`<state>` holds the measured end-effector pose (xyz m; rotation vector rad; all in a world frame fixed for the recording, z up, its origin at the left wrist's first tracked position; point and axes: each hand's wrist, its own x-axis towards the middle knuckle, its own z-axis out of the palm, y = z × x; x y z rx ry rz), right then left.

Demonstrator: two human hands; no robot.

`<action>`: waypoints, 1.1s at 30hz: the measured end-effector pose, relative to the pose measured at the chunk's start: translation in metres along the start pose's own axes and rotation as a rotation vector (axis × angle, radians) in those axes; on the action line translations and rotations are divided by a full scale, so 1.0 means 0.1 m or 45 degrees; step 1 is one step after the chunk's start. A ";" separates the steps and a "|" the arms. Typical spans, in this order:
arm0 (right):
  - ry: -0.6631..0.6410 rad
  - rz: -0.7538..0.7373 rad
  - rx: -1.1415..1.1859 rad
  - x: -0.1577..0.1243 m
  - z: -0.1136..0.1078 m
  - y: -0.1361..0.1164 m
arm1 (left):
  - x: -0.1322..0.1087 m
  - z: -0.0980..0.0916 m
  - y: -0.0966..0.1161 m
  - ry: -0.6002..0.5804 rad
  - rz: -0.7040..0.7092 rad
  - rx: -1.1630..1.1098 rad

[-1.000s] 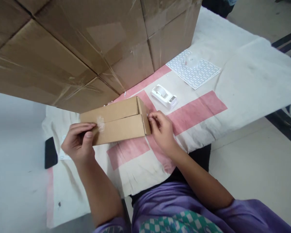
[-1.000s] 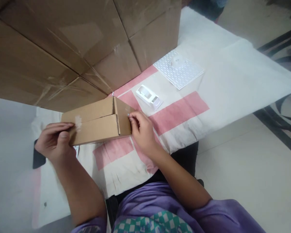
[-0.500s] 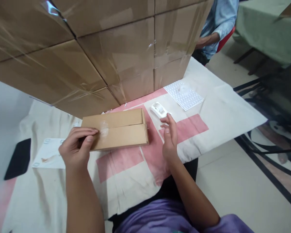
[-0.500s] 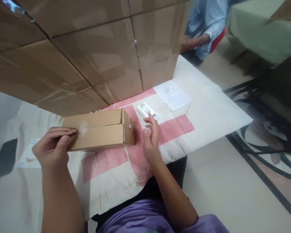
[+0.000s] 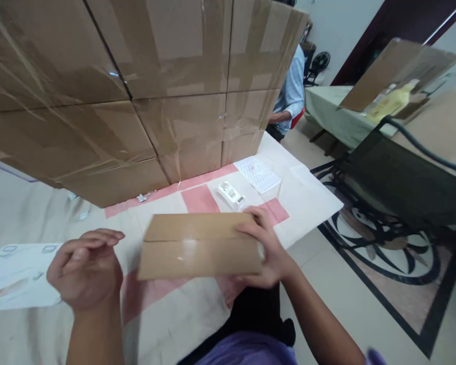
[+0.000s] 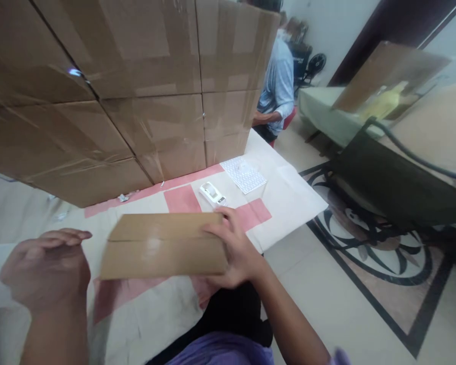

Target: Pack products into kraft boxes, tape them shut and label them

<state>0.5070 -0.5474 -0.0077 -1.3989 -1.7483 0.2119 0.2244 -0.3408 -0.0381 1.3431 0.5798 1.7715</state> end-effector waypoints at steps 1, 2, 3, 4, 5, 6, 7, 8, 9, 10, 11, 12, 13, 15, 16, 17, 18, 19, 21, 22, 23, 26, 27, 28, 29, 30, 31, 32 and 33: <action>0.069 0.080 -0.091 -0.25 -0.22 -0.09 | -0.03 -0.01 -0.04 0.047 -0.087 -0.020; 0.146 0.196 -0.227 -0.49 -0.46 -0.17 | -0.07 -0.01 -0.10 0.080 -0.182 -0.030; 0.237 0.305 -0.398 -0.72 -0.69 -0.24 | -0.12 0.00 -0.17 0.107 -0.280 -0.036; 0.370 0.378 -0.581 -0.91 -0.92 -0.28 | -0.17 0.01 -0.25 0.121 -0.381 -0.031; 0.540 0.441 -0.764 -1.06 -1.12 -0.28 | -0.23 0.03 -0.34 0.118 -0.480 0.003; 0.681 0.481 -0.923 -1.17 -1.29 -0.24 | -0.28 0.06 -0.42 0.085 -0.569 0.076; 0.799 0.540 -1.060 -1.23 -1.42 -0.14 | -0.34 0.10 -0.50 0.006 -0.639 0.186; 0.892 0.584 -1.186 -1.26 -1.52 0.01 | -0.39 0.13 -0.56 -0.118 -0.690 0.322; 0.968 0.611 -1.292 -1.26 -1.58 0.21 | -0.43 0.17 -0.61 -0.282 -0.725 0.475; 1.020 0.626 -1.373 -1.22 -1.63 0.45 | -0.46 0.21 -0.64 -0.453 -0.735 0.634; 1.065 0.630 -1.421 -1.16 -1.65 0.72 | -0.48 0.23 -0.65 -0.606 -0.721 0.780; 1.095 0.639 -1.434 -1.06 -1.67 1.01 | -0.49 0.26 -0.66 -0.720 -0.694 0.898; 1.125 0.625 -1.423 -0.94 -1.69 1.30 | -0.49 0.28 -0.65 -0.787 -0.663 0.985; 1.089 0.622 -1.362 -0.60 -1.72 1.83 | -0.50 0.30 -0.64 -0.832 -0.618 1.079; 1.051 0.626 -1.320 -0.39 -1.73 2.07 | -0.49 0.30 -0.63 -0.834 -0.605 1.092; 0.995 0.647 -1.273 -0.14 -1.73 2.29 | -0.49 0.30 -0.63 -0.835 -0.598 1.098; 0.941 0.679 -1.230 0.12 -1.71 2.48 | -0.49 0.31 -0.63 -0.832 -0.593 1.106; 0.884 0.721 -1.203 0.40 -1.68 2.64 | -0.49 0.31 -0.63 -0.830 -0.588 1.115; 0.740 0.819 -1.183 0.94 -1.57 2.89 | -0.49 0.32 -0.63 -0.830 -0.583 1.128; 0.631 0.852 -1.168 1.18 -1.51 2.98 | -0.49 0.33 -0.63 -0.828 -0.582 1.132; 0.522 0.888 -1.152 1.38 -1.45 3.05 | -0.49 0.33 -0.63 -0.821 -0.583 1.131; 0.254 0.985 -1.104 1.82 -1.38 3.14 | -0.48 0.34 -0.62 -0.817 -0.598 1.107; 0.198 1.005 -1.091 1.89 -1.40 3.14 | -0.48 0.33 -0.61 -0.825 -0.609 1.093; 0.153 1.026 -1.080 1.93 -1.43 3.14 | -0.47 0.33 -0.61 -0.836 -0.621 1.078; 0.105 1.050 -1.066 1.93 -1.47 3.12 | -0.47 0.32 -0.61 -0.850 -0.630 1.062; 0.063 1.077 -1.050 1.88 -1.51 3.10 | -0.46 0.31 -0.61 -0.863 -0.632 1.045; 0.024 1.102 -1.030 1.78 -1.53 3.08 | -0.46 0.30 -0.61 -0.878 -0.631 1.026; -0.013 1.131 -1.010 1.63 -1.54 3.05 | -0.46 0.29 -0.60 -0.893 -0.626 1.003; -0.022 1.134 -0.996 1.44 -1.53 3.02 | -0.45 0.28 -0.60 -0.911 -0.620 0.976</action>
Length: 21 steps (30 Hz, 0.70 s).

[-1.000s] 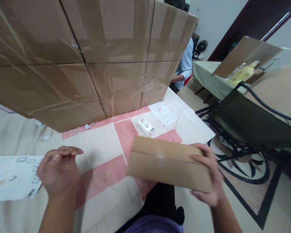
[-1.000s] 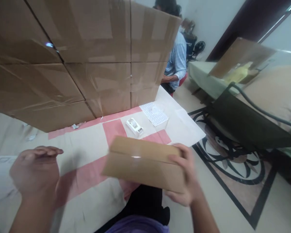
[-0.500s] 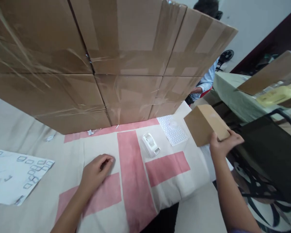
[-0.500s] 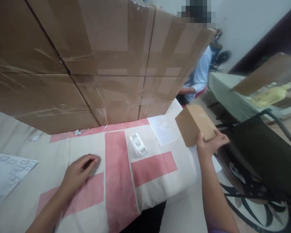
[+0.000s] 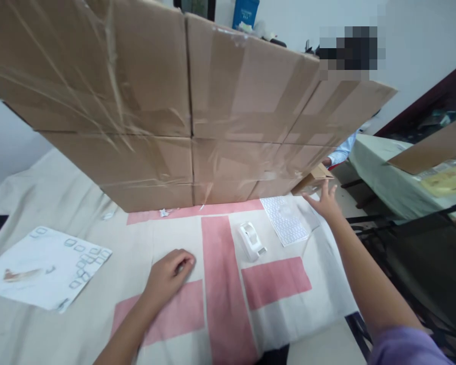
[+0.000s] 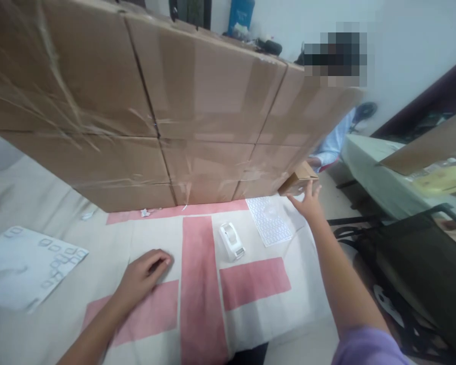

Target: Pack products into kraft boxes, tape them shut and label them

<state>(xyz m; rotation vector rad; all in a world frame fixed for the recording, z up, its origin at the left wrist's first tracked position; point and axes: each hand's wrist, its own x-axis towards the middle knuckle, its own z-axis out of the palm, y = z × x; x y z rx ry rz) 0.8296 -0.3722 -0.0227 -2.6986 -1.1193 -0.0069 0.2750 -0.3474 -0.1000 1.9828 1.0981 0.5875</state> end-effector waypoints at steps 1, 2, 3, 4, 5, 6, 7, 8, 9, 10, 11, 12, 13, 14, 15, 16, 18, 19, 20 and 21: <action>-0.010 -0.020 0.017 -0.18 0.08 0.12 | 0.00 -0.01 -0.01 -0.015 0.020 -0.020; -0.017 0.009 0.019 -0.39 0.18 0.23 | 0.00 -0.02 -0.01 -0.027 0.038 -0.040; -0.038 0.063 0.001 -0.59 0.30 0.33 | -0.01 -0.02 -0.02 -0.034 0.056 -0.057; -0.068 0.099 -0.041 -0.78 0.42 0.40 | -0.01 -0.02 -0.03 -0.044 0.077 -0.068; -0.030 0.111 -0.098 -0.93 0.53 0.45 | -0.01 -0.02 -0.04 -0.051 0.100 -0.070; 0.003 0.110 -0.131 -1.05 0.62 0.46 | -0.02 -0.02 -0.05 -0.062 0.124 -0.066; 0.033 0.121 -0.159 -1.11 0.67 0.45 | -0.02 -0.02 -0.06 -0.072 0.149 -0.057; 0.063 0.125 -0.181 -1.14 0.70 0.41 | -0.03 -0.02 -0.07 -0.081 0.169 -0.048; 0.078 0.129 -0.194 -1.13 0.71 0.37 | -0.03 -0.02 -0.07 -0.089 0.179 -0.041; 0.086 0.132 -0.204 -1.10 0.70 0.31 | -0.03 -0.02 -0.07 -0.095 0.180 -0.036; 0.088 0.130 -0.212 -1.06 0.69 0.27 | -0.04 -0.03 -0.07 -0.102 0.178 -0.032; 0.087 0.126 -0.216 -1.02 0.67 0.23 | -0.04 -0.03 -0.07 -0.111 0.174 -0.028; 0.085 0.122 -0.217 -0.99 0.65 0.21 | -0.04 -0.03 -0.06 -0.119 0.170 -0.023; 0.084 0.120 -0.213 -0.97 0.64 0.20 | -0.03 -0.04 -0.06 -0.127 0.166 -0.016; 0.084 0.119 -0.206 -0.96 0.64 0.20 | -0.03 -0.04 -0.06 -0.130 0.162 -0.008; 0.084 0.117 -0.195 -0.96 0.64 0.21 | -0.03 -0.04 -0.06 -0.128 0.157 -0.001; 0.088 0.113 -0.163 -0.98 0.66 0.25 | -0.03 -0.04 -0.04 -0.122 0.146 0.010; 0.094 0.106 -0.146 -0.99 0.67 0.27 | -0.03 -0.04 -0.03 -0.120 0.144 0.013; 0.108 0.097 -0.130 -1.00 0.68 0.28 | -0.03 -0.04 -0.02 -0.118 0.144 0.013; 0.126 0.087 -0.114 -1.01 0.68 0.28 | -0.04 -0.05 -0.01 -0.118 0.144 0.013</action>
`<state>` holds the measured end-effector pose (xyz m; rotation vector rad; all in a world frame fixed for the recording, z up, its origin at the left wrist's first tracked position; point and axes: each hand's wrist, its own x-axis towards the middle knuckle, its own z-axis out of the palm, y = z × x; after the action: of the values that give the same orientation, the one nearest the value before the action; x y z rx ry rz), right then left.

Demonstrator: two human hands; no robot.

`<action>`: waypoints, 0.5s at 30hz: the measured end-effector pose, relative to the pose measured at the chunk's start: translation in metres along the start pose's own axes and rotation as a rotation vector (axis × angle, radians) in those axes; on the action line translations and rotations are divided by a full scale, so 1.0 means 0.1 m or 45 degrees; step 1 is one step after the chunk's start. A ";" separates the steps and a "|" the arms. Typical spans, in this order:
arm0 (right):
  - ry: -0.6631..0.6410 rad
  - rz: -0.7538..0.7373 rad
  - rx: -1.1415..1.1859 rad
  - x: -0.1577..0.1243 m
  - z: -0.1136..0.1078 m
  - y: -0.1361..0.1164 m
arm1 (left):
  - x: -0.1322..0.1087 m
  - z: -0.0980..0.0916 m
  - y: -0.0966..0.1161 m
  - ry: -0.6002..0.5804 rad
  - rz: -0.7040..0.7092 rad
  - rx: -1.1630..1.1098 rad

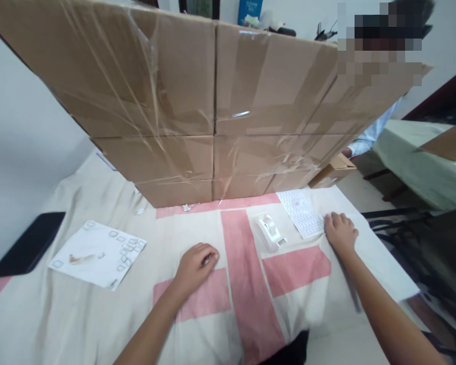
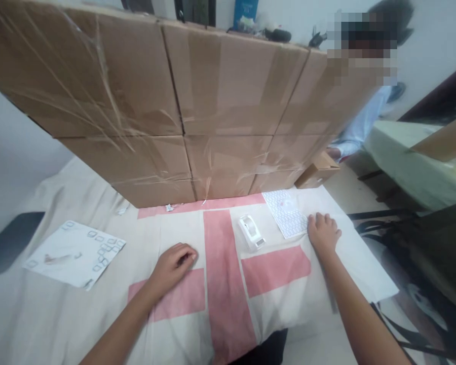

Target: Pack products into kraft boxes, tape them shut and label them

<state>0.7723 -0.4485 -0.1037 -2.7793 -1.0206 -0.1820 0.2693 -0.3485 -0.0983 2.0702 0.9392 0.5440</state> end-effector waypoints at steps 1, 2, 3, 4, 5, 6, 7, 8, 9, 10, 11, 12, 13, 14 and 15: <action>0.023 -0.008 0.015 -0.01 0.00 0.00 | 0.00 0.00 0.01 0.001 0.000 -0.002; 0.045 -0.014 0.029 -0.02 0.00 -0.01 | -0.01 -0.01 0.02 0.003 -0.002 -0.007; 0.058 -0.019 0.038 -0.02 -0.01 -0.01 | -0.01 -0.01 0.03 0.006 -0.006 -0.016; 0.059 -0.023 0.045 -0.03 -0.03 -0.03 | -0.01 -0.02 0.04 0.011 -0.014 -0.031; 0.050 -0.026 0.046 -0.03 -0.04 -0.04 | -0.01 -0.02 0.04 0.020 -0.024 -0.049; 0.034 -0.030 0.043 -0.03 -0.06 -0.05 | -0.01 -0.02 0.04 0.030 -0.033 -0.065; 0.015 -0.033 0.037 -0.03 -0.08 -0.06 | -0.01 -0.02 0.03 0.039 -0.042 -0.078; -0.006 -0.036 0.029 -0.02 -0.10 -0.06 | 0.00 -0.01 0.02 0.046 -0.049 -0.086; -0.024 -0.038 0.022 -0.01 -0.11 -0.07 | 0.01 0.00 0.02 0.050 -0.054 -0.091; -0.037 -0.038 0.017 -0.01 -0.12 -0.06 | 0.02 0.02 0.01 0.053 -0.059 -0.095; -0.050 -0.037 0.014 0.00 -0.13 -0.05 | 0.03 0.03 0.01 0.054 -0.064 -0.100; -0.062 -0.041 0.018 -0.01 -0.13 -0.03 | 0.04 0.04 0.01 0.057 -0.068 -0.110; -0.067 -0.064 0.037 -0.02 -0.14 -0.01 | 0.04 0.04 0.02 0.056 -0.069 -0.124; -0.046 -0.107 0.077 -0.03 -0.15 0.02 | 0.04 0.02 0.04 0.048 -0.060 -0.143; 0.004 -0.182 0.137 -0.06 -0.16 0.05 | 0.03 -0.02 0.06 0.028 -0.041 -0.164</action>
<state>0.7700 -0.4589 -0.0895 -2.6109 -1.1926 -0.1454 0.2723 -0.3475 -0.0919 1.9351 0.9245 0.5961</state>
